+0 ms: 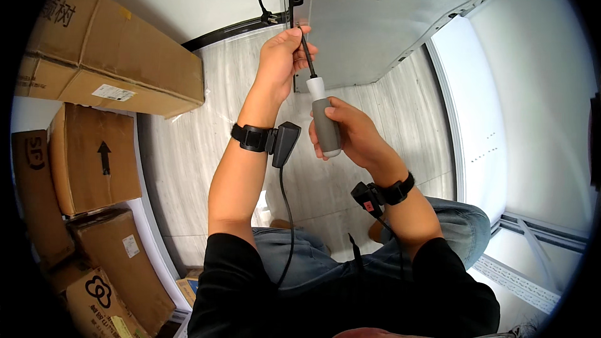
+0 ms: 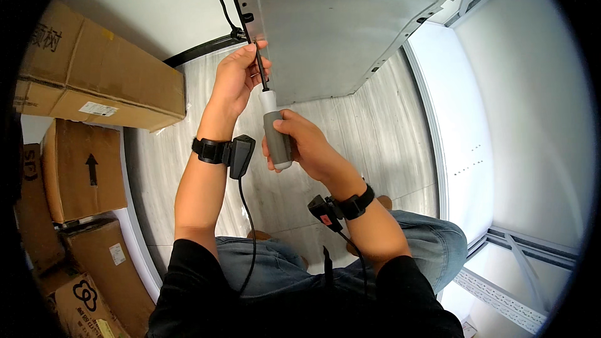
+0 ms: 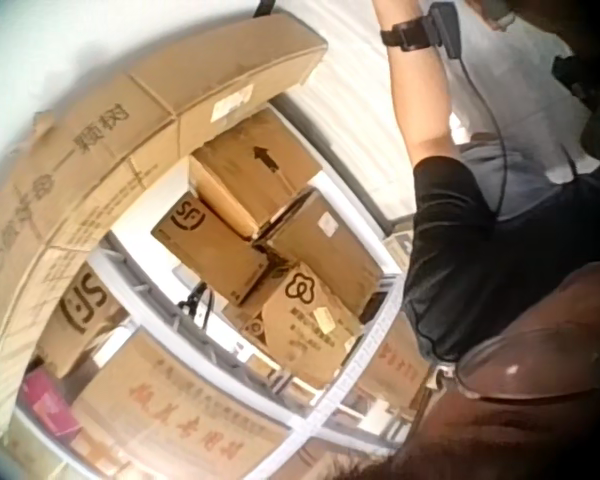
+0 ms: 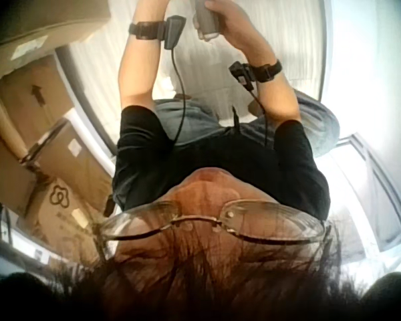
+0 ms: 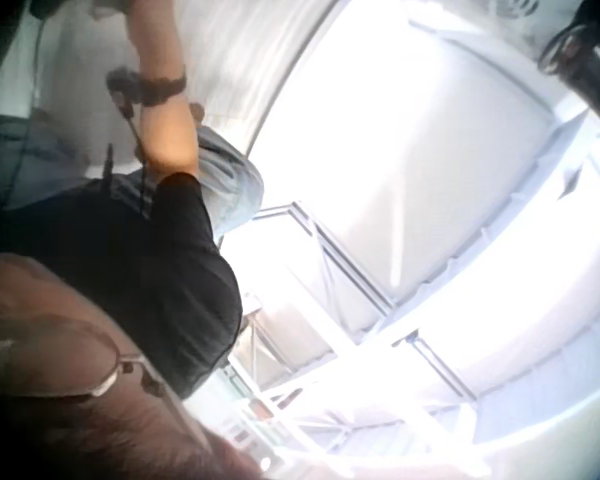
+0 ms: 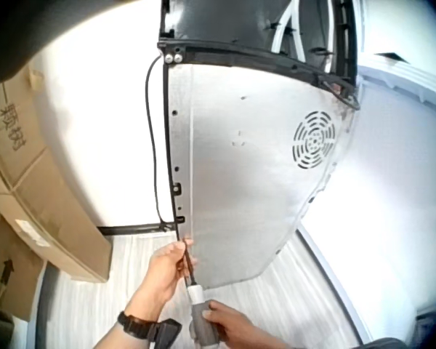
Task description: The person uses a screwdriver to fasten screws into the back panel of a white appliance. They repeatedly pick up screws and tighten them along the edge of the panel, then remove the panel at the end.
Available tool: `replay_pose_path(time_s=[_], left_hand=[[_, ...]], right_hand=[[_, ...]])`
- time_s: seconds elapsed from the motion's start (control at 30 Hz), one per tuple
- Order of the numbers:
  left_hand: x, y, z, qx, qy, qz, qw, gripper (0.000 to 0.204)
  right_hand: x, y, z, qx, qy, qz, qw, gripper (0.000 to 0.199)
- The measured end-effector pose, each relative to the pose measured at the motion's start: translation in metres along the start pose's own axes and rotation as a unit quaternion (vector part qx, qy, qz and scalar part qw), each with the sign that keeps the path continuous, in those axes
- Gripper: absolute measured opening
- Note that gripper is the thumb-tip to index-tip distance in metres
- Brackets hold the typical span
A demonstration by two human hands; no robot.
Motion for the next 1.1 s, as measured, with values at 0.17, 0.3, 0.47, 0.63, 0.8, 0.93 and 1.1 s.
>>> replay_pose_path(time_s=[0.17,0.3,0.47,0.63,0.8,0.93,1.1], left_hand=[[0.0,-0.001,-0.003,-0.01,0.006,0.01,1.0,0.027],[-0.001,0.0,-0.003,-0.012,0.004,0.007,1.0,0.027],[-0.003,0.001,-0.001,-0.013,0.012,0.004,1.0,0.024],[-0.002,0.003,-0.002,-0.009,0.017,-0.015,1.0,0.023],[-0.003,0.008,0.007,-0.01,-0.017,-0.037,0.999,0.023],[-0.004,0.009,0.01,-0.001,-0.056,-0.035,0.998,0.022],[-0.008,0.009,0.007,-0.009,-0.135,0.003,0.991,0.021]], right_hand=[[0.001,-0.001,-0.001,0.002,-0.017,-0.017,1.0,0.029],[0.006,-0.001,0.002,0.002,-0.027,-0.019,0.999,0.029],[0.002,0.001,0.0,0.01,-0.055,-0.044,0.997,0.026],[0.006,0.001,0.005,0.012,-0.092,-0.054,0.994,0.024],[0.002,0.0,0.008,0.007,-0.03,0.016,0.999,0.024],[0.0,0.0,0.008,0.008,0.027,0.061,0.998,0.027],[0.015,-0.008,0.017,0.068,0.148,0.122,0.979,0.035]])
Point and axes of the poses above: each hand's wrist, its own y-axis away from the middle knuckle, its own x-axis out of the back of the hand, z = x × y, the point moved 5 cm from there along -y, towards the middle knuckle, and after that the axes turned 6 degrees about z, right-handed, at the moved point
